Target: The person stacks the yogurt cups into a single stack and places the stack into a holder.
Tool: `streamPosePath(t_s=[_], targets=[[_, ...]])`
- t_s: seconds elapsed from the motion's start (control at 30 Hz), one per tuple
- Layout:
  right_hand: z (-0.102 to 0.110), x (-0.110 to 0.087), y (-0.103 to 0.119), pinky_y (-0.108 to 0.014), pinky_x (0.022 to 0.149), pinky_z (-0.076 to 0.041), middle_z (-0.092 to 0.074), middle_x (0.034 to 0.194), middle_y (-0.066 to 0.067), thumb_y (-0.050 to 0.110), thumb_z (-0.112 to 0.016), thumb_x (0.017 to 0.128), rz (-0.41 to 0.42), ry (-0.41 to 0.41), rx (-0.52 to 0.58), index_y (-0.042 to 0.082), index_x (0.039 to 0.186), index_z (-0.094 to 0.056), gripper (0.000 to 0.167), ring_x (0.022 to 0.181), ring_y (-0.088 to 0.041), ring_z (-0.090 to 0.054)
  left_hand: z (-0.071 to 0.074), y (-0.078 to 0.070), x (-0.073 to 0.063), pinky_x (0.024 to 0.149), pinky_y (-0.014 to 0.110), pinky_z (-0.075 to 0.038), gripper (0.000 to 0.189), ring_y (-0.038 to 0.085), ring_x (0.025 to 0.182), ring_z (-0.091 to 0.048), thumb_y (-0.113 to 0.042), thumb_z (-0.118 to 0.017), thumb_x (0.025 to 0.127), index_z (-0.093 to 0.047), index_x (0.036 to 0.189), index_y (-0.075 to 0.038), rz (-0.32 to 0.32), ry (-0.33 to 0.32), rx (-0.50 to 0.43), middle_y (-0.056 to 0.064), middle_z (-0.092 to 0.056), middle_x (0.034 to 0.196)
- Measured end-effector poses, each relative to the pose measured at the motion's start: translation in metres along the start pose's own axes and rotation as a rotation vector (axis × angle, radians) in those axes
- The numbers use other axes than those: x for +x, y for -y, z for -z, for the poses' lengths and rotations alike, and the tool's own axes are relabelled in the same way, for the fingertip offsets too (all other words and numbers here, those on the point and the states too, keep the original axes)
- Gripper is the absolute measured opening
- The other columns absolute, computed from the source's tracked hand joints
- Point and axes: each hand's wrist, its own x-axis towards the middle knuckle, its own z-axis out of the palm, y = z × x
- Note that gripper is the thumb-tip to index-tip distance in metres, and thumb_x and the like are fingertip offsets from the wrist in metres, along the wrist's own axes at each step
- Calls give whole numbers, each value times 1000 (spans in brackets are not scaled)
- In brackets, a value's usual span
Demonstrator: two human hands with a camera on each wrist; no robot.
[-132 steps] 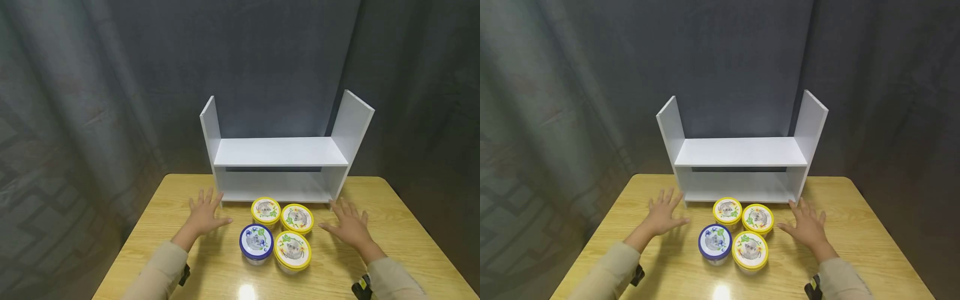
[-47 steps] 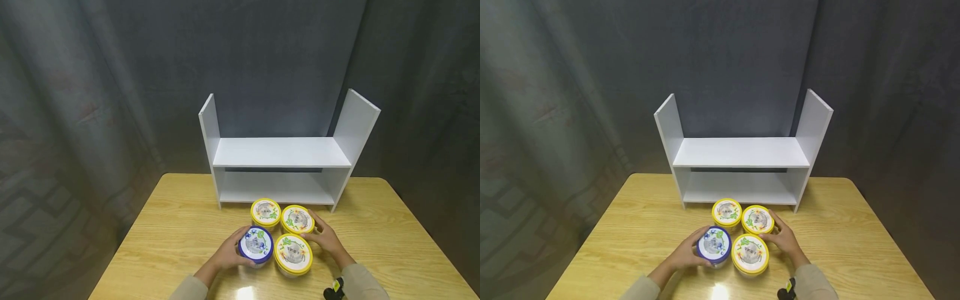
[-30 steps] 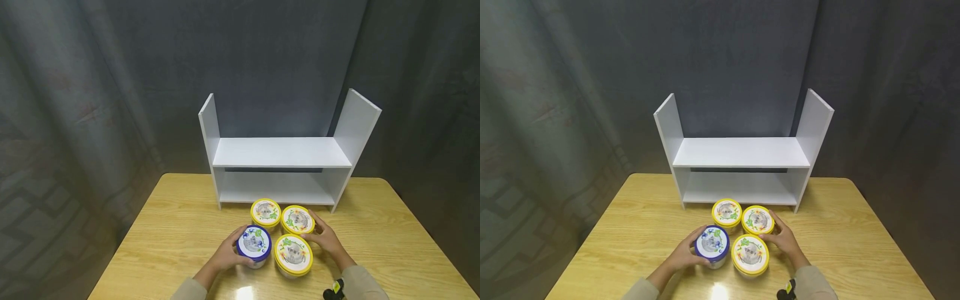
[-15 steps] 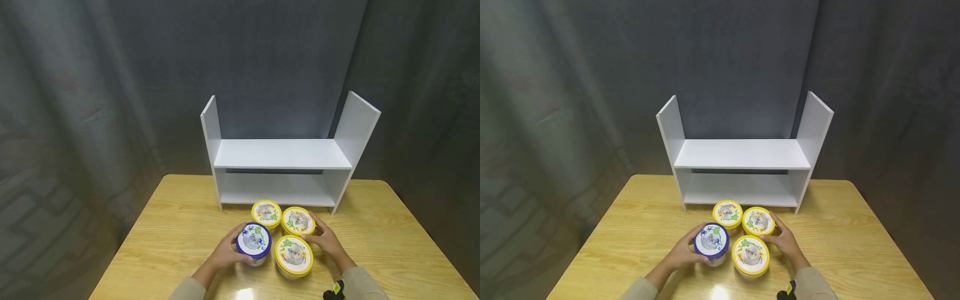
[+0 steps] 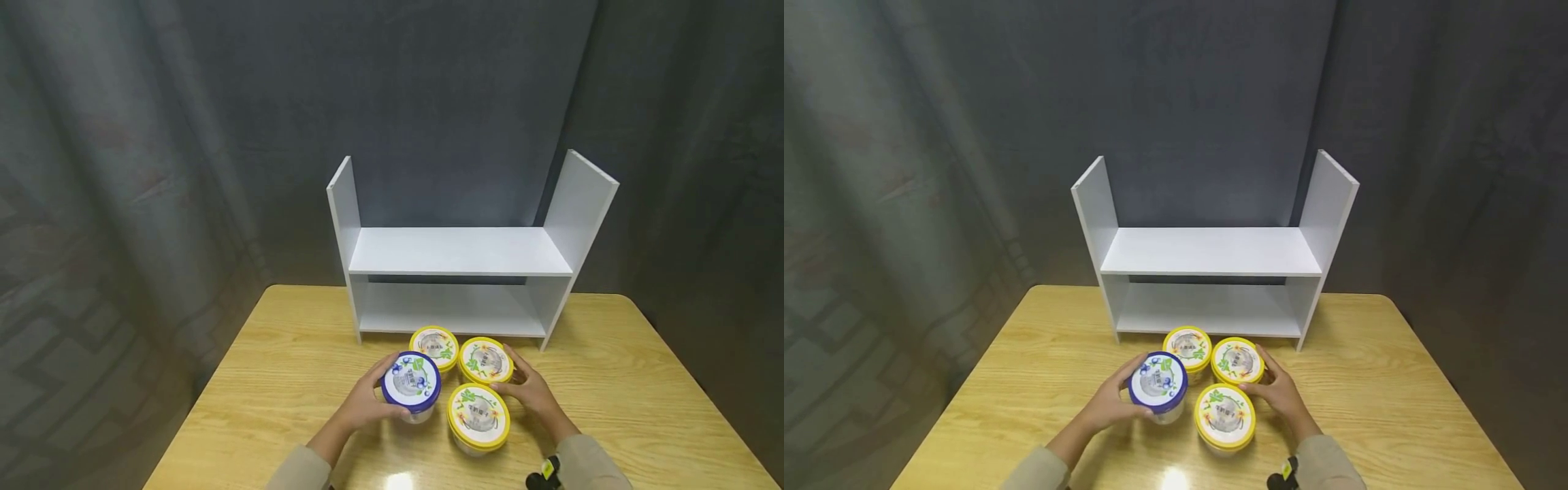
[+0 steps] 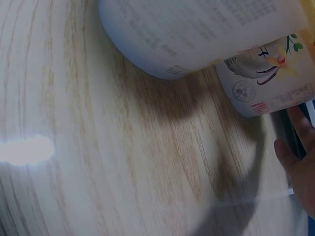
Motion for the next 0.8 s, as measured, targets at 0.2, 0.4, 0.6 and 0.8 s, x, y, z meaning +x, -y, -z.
streamPosePath(t_s=[0.2, 0.4, 0.6, 0.8], targets=[[-2, -1, 0, -51, 95, -24, -15, 140, -17, 24, -73, 68, -17, -21, -24, 11, 138, -18, 90, 119, -43, -24, 3, -9, 8, 95, 50, -26, 95, 27, 113, -39, -22, -81, 56, -30, 135, -20, -27, 1, 14, 9, -28, 137], [-4, 0, 0, -53, 95, -24, -15, 141, -15, 28, -73, 67, -36, -22, -29, 15, 139, -17, 92, 119, -42, -24, 7, -24, 15, 94, 49, -28, 94, 29, 115, -37, -18, -80, 57, -29, 136, -16, -32, 6, 24, 12, -25, 138], [-4, -1, -1, -53, 94, -25, -16, 141, -14, 26, -73, 68, -23, -20, -13, 16, 139, -18, 90, 119, -41, -26, 6, -52, 22, 93, 48, -29, 93, 30, 114, -38, -15, -80, 57, -29, 135, -13, -69, 25, 48, 14, -26, 137], [-4, -2, -1, -53, 94, -26, -17, 141, -14, 26, -73, 68, -17, -31, -10, 15, 139, -19, 90, 118, -41, -27, 2, -42, 38, 95, 41, -30, 95, 22, 118, -34, -29, -81, 54, -29, 134, -26, -93, 29, 78, 3, -26, 138]])
